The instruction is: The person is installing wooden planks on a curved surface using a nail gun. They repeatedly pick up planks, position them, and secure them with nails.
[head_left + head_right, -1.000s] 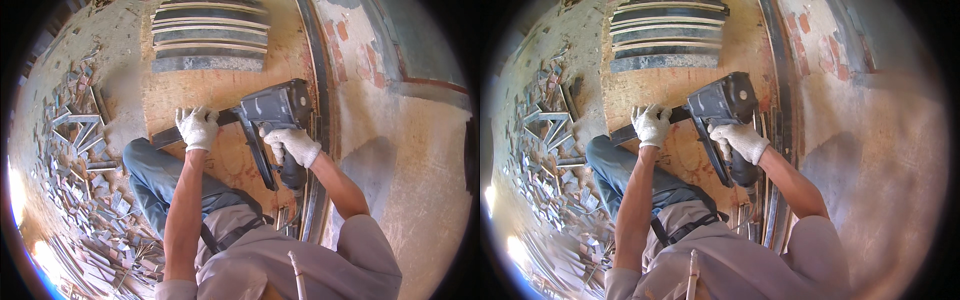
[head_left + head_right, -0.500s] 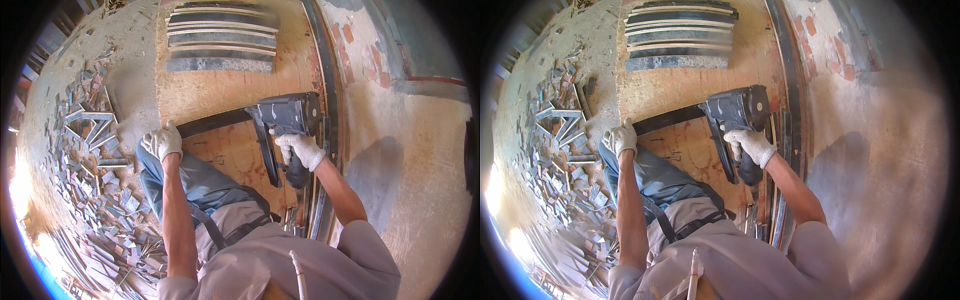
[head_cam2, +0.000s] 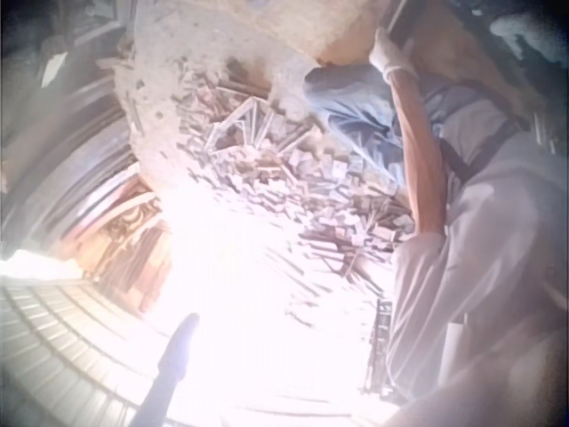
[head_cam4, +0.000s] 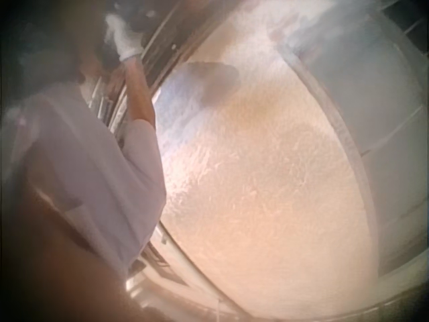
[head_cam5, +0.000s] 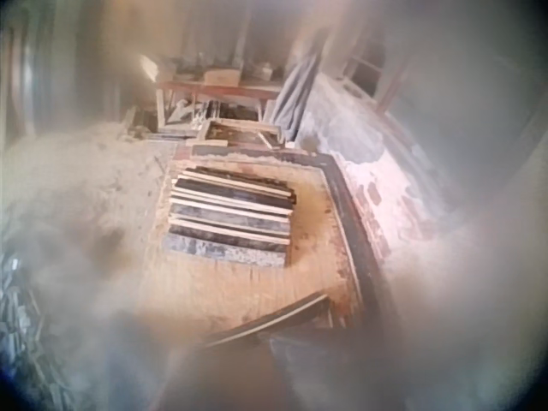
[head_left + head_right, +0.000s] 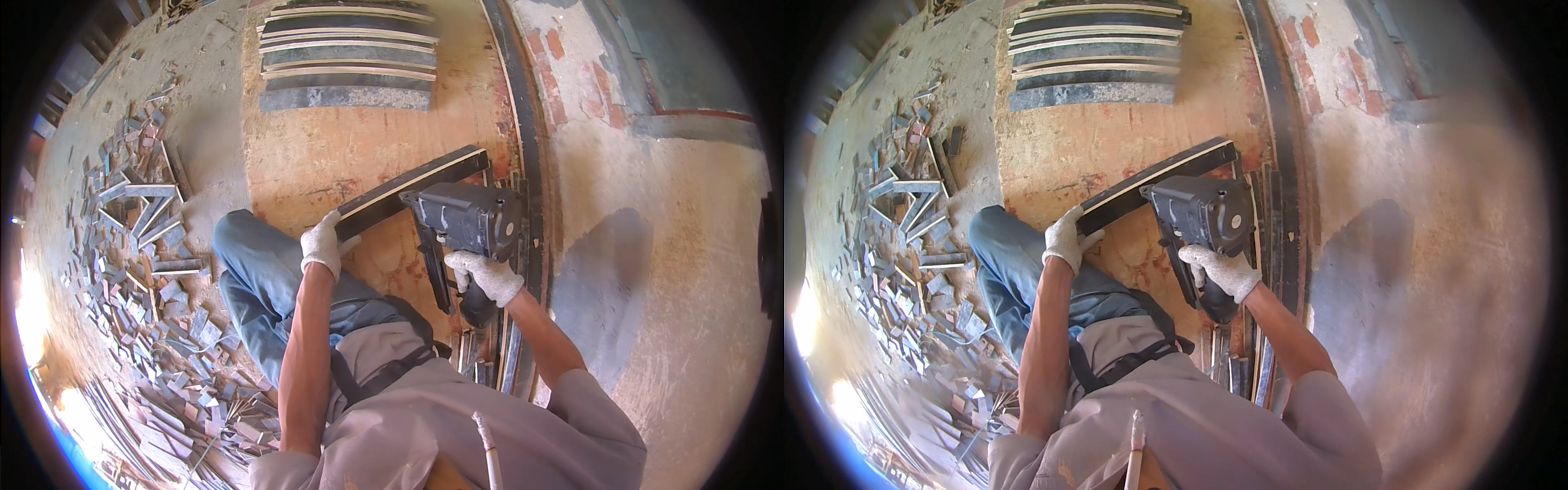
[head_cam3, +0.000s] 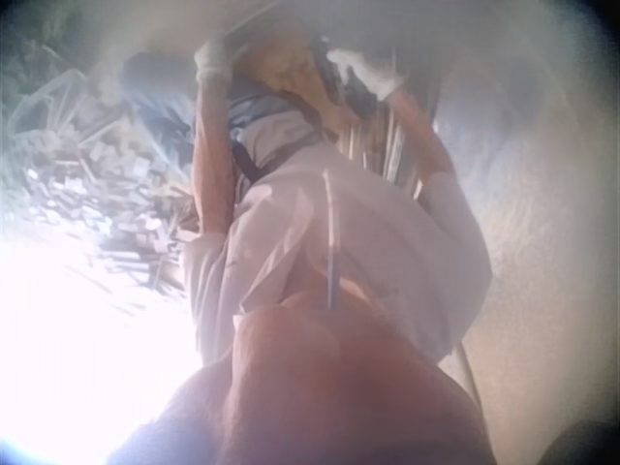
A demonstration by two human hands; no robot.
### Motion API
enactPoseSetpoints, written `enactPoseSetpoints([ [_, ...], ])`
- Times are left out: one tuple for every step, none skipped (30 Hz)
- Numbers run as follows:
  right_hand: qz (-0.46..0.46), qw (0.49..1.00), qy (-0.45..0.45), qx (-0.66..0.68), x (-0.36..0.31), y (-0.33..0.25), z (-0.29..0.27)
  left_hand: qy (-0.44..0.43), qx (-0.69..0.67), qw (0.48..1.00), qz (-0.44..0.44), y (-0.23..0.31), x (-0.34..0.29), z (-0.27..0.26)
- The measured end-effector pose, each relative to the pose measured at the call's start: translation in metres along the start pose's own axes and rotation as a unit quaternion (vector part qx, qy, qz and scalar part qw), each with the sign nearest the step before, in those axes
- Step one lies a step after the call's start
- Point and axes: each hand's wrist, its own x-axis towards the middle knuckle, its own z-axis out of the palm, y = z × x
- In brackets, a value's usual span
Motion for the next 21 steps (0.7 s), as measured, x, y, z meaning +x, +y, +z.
enactPoseSetpoints([
  [-0.014, 1.0, 0.01, -0.01, 0.0, -0.002, 0.004, -0.001, 0.004, 1.0, -0.004, 0.0, 0.002, 0.0],
  [-0.017, 1.0, 0.002, -0.016, 0.007, 0.012, 0.0, -0.002, 0.007, 1.0, -0.007, -0.001, 0.003, 0.001],
  [-0.011, 0.999, -0.003, -0.033, 0.009, 0.014, 0.001, -0.002, 0.009, 1.0, -0.009, 0.0, 0.003, 0.0],
  [-0.004, 0.999, -0.008, -0.051, 0.011, 0.015, 0.001, -0.006, 0.011, 1.0, -0.007, 0.0, 0.006, -0.002],
  [0.002, 0.998, -0.014, -0.069, 0.014, 0.014, 0.003, -0.01, 0.012, 1.0, -0.005, -0.002, 0.01, -0.004],
  [0.0, 0.997, -0.015, -0.07, 0.015, 0.013, 0.004, -0.015, 0.015, 1.0, -0.006, -0.003, 0.01, -0.004],
  [-0.003, 0.997, -0.016, -0.071, 0.014, 0.01, 0.005, -0.01, 0.014, 1.0, -0.009, -0.003, 0.009, -0.003],
  [-0.005, 0.997, -0.018, -0.071, 0.015, 0.009, 0.007, -0.005, 0.013, 1.0, -0.011, -0.002, 0.009, -0.003],
  [-0.011, 0.997, -0.015, -0.071, 0.015, 0.008, 0.007, -0.002, 0.013, 1.0, -0.013, -0.001, 0.007, -0.001],
  [-0.016, 0.997, -0.012, -0.071, 0.015, 0.007, 0.008, 0.002, 0.013, 1.0, -0.011, 0.0, 0.005, 0.0],
  [-0.022, 0.997, -0.01, -0.07, 0.015, 0.006, 0.008, 0.006, 0.014, 1.0, -0.01, 0.001, 0.003, 0.001],
  [-0.019, 0.997, -0.009, -0.07, 0.015, 0.006, 0.008, 0.01, 0.016, 1.0, -0.009, 0.001, 0.001, 0.002],
  [-0.016, 0.997, -0.009, -0.068, 0.015, 0.006, 0.008, 0.01, 0.013, 1.0, -0.009, 0.002, 0.0, 0.004],
  [-0.013, 0.998, -0.008, -0.067, 0.015, 0.006, 0.007, 0.011, 0.012, 1.0, -0.01, 0.003, -0.002, 0.005],
  [-0.011, 0.998, -0.01, -0.068, 0.015, 0.005, 0.007, 0.011, 0.01, 1.0, -0.01, 0.003, -0.003, 0.005],
  [-0.008, 0.998, -0.013, -0.069, 0.015, 0.003, 0.007, 0.012, 0.008, 1.0, -0.009, 0.003, -0.002, 0.005],
  [-0.005, 0.997, -0.015, -0.07, 0.015, 0.002, 0.007, 0.012, 0.007, 1.0, -0.008, 0.003, -0.002, 0.005],
  [-0.007, 0.997, -0.012, -0.074, 0.014, 0.0, 0.008, 0.013, 0.005, 1.0, -0.006, 0.002, -0.001, 0.005],
  [-0.009, 0.997, -0.008, -0.079, 0.012, -0.003, 0.01, 0.014, 0.008, 1.0, -0.006, 0.001, 0.001, 0.004],
  [-0.011, 0.996, -0.005, -0.084, 0.011, -0.004, 0.012, 0.016, 0.009, 1.0, -0.007, 0.001, 0.002, 0.003],
  [-0.015, 0.997, -0.009, -0.069, 0.01, -0.006, 0.012, 0.017, 0.011, 1.0, -0.006, 0.002, 0.002, 0.003],
])
